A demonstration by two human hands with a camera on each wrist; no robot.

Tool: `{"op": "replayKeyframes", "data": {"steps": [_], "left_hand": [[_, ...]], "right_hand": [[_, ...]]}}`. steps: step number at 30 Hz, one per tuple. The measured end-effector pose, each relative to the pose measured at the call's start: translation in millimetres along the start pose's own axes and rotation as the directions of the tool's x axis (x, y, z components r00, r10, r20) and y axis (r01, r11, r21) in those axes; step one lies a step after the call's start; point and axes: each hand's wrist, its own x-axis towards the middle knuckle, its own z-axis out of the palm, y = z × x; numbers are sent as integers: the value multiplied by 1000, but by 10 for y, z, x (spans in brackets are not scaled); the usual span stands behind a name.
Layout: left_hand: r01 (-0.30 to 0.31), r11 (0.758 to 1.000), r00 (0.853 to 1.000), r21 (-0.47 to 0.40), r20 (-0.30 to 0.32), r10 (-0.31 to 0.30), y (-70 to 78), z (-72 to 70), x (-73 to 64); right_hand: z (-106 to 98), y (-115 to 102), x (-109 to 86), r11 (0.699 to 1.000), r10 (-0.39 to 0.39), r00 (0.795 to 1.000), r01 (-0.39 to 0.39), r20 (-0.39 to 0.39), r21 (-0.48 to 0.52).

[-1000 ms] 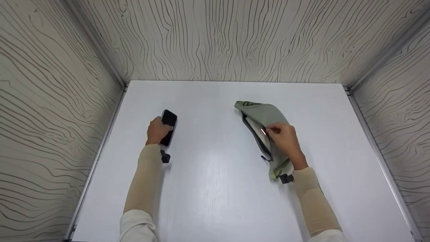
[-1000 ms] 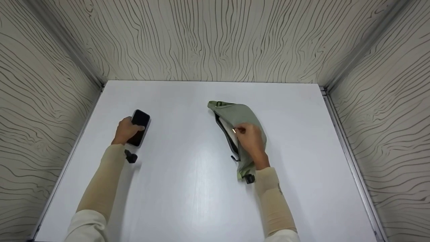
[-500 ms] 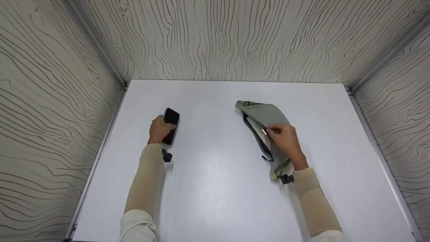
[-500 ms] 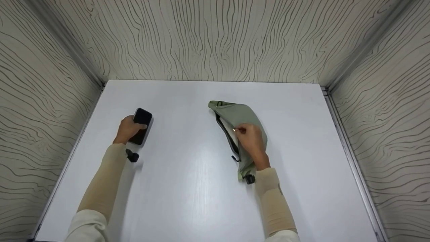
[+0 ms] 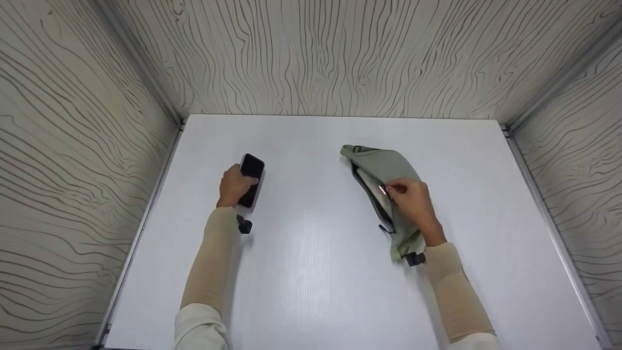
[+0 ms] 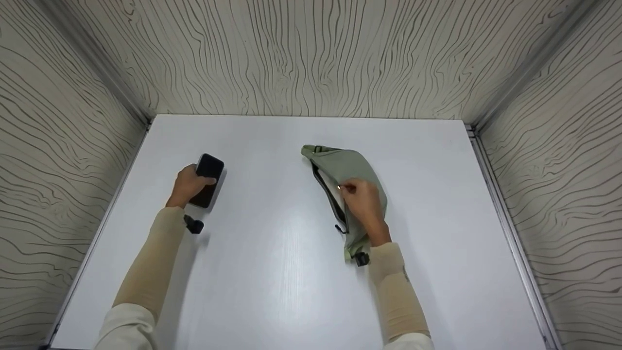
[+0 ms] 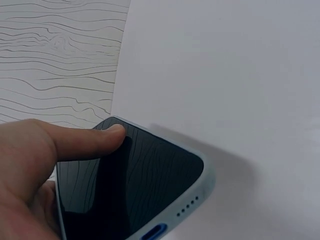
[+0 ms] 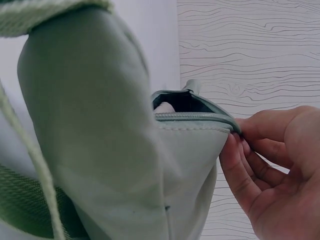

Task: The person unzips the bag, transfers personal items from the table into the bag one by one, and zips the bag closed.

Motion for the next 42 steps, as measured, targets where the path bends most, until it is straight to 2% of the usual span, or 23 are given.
{"op": "replayKeyframes", "data": {"steps": [9,31,37,42], "left_hand": [[-3,1000,1000,-22,-11,3,73,39,-17],[14,993,1000,-118,19,-12,243,198,-77],[-7,993,1000,-119,6,7,300,253,-90],[-3,989,1000,-145,14,5,347,286,-111]], "right_hand": [[-9,-19,-1,1000,-15,1000,15,-15,0],[-21,-32,5,999,-34,999,34,-20,-7],[-26,-45,-2,999,-41,999,41,-28,5],[-19,-43,4,999,-47,998,46,-42,-24]]}}
